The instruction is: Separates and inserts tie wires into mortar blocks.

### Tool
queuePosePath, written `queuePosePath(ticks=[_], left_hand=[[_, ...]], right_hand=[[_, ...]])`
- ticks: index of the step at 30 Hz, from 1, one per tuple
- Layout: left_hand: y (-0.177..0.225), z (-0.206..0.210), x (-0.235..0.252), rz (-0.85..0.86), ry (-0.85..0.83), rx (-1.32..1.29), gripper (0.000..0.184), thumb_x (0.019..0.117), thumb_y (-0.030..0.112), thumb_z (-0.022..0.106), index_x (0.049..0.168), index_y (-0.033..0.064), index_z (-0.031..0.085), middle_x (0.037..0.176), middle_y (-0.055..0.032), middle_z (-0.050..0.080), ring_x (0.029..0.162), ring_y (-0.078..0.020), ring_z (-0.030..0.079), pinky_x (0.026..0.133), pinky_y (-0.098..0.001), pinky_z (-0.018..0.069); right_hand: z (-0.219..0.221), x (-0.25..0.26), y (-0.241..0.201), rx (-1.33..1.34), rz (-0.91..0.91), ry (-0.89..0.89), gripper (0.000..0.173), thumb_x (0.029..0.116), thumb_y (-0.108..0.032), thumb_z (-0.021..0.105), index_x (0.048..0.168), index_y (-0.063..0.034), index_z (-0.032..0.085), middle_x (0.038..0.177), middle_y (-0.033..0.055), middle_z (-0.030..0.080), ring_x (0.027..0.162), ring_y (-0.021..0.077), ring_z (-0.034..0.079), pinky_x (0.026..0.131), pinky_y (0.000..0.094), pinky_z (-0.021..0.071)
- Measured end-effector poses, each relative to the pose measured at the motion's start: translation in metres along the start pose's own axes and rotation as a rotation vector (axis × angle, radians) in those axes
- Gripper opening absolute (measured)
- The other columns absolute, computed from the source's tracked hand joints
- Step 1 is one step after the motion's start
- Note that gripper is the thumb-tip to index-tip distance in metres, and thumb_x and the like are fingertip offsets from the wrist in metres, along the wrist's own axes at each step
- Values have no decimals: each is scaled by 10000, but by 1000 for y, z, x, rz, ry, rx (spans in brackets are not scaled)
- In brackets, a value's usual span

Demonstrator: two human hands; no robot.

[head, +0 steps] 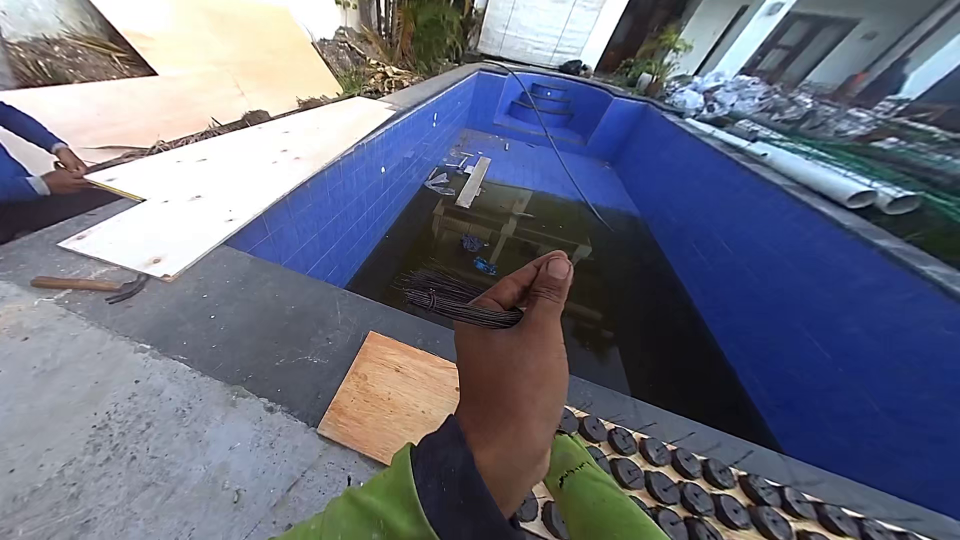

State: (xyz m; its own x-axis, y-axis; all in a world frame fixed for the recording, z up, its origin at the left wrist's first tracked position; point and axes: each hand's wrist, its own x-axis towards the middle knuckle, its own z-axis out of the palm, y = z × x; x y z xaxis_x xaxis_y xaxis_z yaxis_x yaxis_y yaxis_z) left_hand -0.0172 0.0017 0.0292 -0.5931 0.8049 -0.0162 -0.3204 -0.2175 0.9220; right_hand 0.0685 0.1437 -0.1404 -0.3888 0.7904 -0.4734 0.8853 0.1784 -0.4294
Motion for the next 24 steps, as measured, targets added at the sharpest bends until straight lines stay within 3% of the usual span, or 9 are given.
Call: queuePosePath(ticks=[2, 4, 7, 12, 16, 20, 24], left_hand=[[1, 0, 0, 2, -1, -2, 306, 1016, 402, 631, 1181, 188, 773, 1157, 51, 742, 1031, -71, 667, 830, -272, 532], [1, -1, 0, 12, -10, -10, 300, 1014, 400, 634, 1176, 189, 772, 1144, 54, 740, 1020, -68, 665, 825, -257, 534], [-1, -2, 2, 33, -33, 10, 323, 1022, 412, 618, 1210, 191, 761, 1183, 54, 733, 1072, -82, 661, 872, -274, 533], [-3, 1, 1, 11, -33, 16, 322, 1018, 420, 620, 1211, 205, 760, 1176, 57, 731, 1063, -84, 656, 854, -265, 528], [-4, 1, 2, -12, -34, 15, 319, 1018, 412, 625, 1207, 193, 761, 1164, 49, 734, 1066, -95, 659, 872, -283, 531], [-7, 2, 3, 26, -31, 26, 290, 1031, 381, 613, 1163, 181, 777, 1065, 63, 741, 939, -56, 651, 787, -219, 512], [-7, 2, 3, 17, -35, 26, 293, 1022, 384, 626, 1180, 186, 773, 1092, 52, 737, 962, -73, 654, 790, -229, 513]], right_hand=[[5, 17, 2, -144, 45, -22, 295, 1018, -195, 588, 1256, -38, 662, 1313, 187, 666, 1292, 345, 588, 1105, 571, 375], [2, 14, -2, -253, 49, -57, 315, 1029, -187, 564, 1307, -60, 637, 1362, 176, 642, 1335, 344, 555, 1143, 580, 325], [19, 38, 19, -370, 1, 4, 306, 990, -226, 575, 1262, -115, 663, 1319, 145, 672, 1294, 331, 588, 1117, 601, 354], [22, 42, 21, -371, 28, -45, 333, 999, -200, 577, 1315, -115, 643, 1408, 145, 621, 1392, 327, 505, 1192, 599, 248], [14, 29, 10, -373, 33, -79, 329, 1014, -192, 562, 1315, -91, 645, 1424, 162, 610, 1409, 337, 491, 1206, 583, 236], [28, 49, 26, -389, 31, -63, 360, 985, -225, 585, 1325, -127, 648, 1416, 145, 621, 1400, 335, 503, 1199, 602, 243], [25, 42, 22, -380, 33, -81, 380, 1002, -194, 557, 1370, -124, 621, 1434, 142, 610, 1404, 326, 505, 1205, 599, 237]])
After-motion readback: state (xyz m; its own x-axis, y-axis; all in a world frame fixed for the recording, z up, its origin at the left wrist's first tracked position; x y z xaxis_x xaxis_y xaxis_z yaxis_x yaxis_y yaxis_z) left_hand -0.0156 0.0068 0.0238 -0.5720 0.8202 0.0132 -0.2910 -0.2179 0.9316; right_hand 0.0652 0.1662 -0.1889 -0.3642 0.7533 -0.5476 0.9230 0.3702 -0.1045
